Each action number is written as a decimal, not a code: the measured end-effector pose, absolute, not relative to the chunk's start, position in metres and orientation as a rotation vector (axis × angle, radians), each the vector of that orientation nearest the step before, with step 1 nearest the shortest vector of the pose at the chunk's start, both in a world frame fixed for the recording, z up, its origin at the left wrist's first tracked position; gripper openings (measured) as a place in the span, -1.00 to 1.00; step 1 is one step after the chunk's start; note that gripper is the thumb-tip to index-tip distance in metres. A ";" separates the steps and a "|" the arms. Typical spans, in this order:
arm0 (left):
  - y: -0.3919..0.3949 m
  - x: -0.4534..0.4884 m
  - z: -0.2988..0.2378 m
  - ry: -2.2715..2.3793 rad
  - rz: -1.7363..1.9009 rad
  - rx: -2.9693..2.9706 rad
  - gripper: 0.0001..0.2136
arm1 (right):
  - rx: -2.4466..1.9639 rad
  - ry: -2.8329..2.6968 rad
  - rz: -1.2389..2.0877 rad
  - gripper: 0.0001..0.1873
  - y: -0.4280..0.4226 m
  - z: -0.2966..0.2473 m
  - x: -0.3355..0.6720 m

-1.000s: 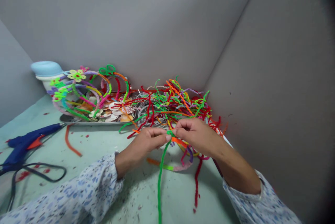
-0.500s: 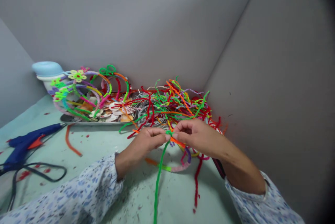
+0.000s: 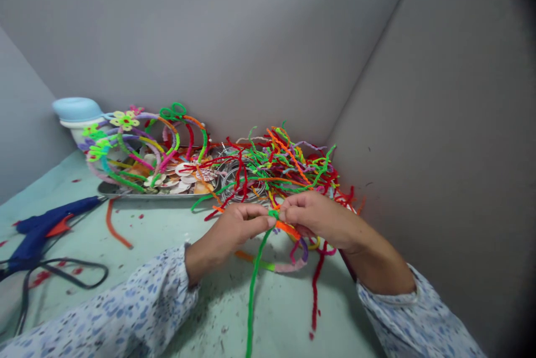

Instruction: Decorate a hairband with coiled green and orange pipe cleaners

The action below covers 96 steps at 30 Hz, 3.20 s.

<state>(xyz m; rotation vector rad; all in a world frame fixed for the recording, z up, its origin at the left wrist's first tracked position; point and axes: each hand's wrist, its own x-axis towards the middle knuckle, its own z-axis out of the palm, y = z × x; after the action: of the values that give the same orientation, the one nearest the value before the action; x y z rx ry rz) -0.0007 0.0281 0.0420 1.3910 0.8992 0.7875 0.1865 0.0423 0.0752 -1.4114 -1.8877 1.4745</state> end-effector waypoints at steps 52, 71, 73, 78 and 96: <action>0.042 -0.008 0.047 0.934 1.124 1.190 -0.69 | -1.321 -2.209 0.636 -0.81 0.016 0.081 0.166; 0.040 -0.006 0.052 0.952 1.166 1.137 -0.69 | -1.440 -1.861 0.565 -0.86 0.014 0.055 0.137; 0.039 -0.005 0.053 0.958 1.148 1.130 -0.70 | -1.425 -1.917 0.544 -0.85 0.012 0.061 0.141; 0.035 -0.003 0.056 0.967 1.058 1.158 -0.70 | -1.353 -1.833 0.383 -0.83 0.014 0.086 0.164; 0.027 -0.002 0.057 0.895 0.891 1.229 -0.77 | -0.922 -1.352 2.112 -0.80 0.051 0.056 0.174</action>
<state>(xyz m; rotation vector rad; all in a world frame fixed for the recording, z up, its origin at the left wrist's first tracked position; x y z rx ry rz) -0.0023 0.0273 0.0571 1.2293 0.8949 0.8910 0.1738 0.0514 0.0556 -0.9218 -1.3524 2.1118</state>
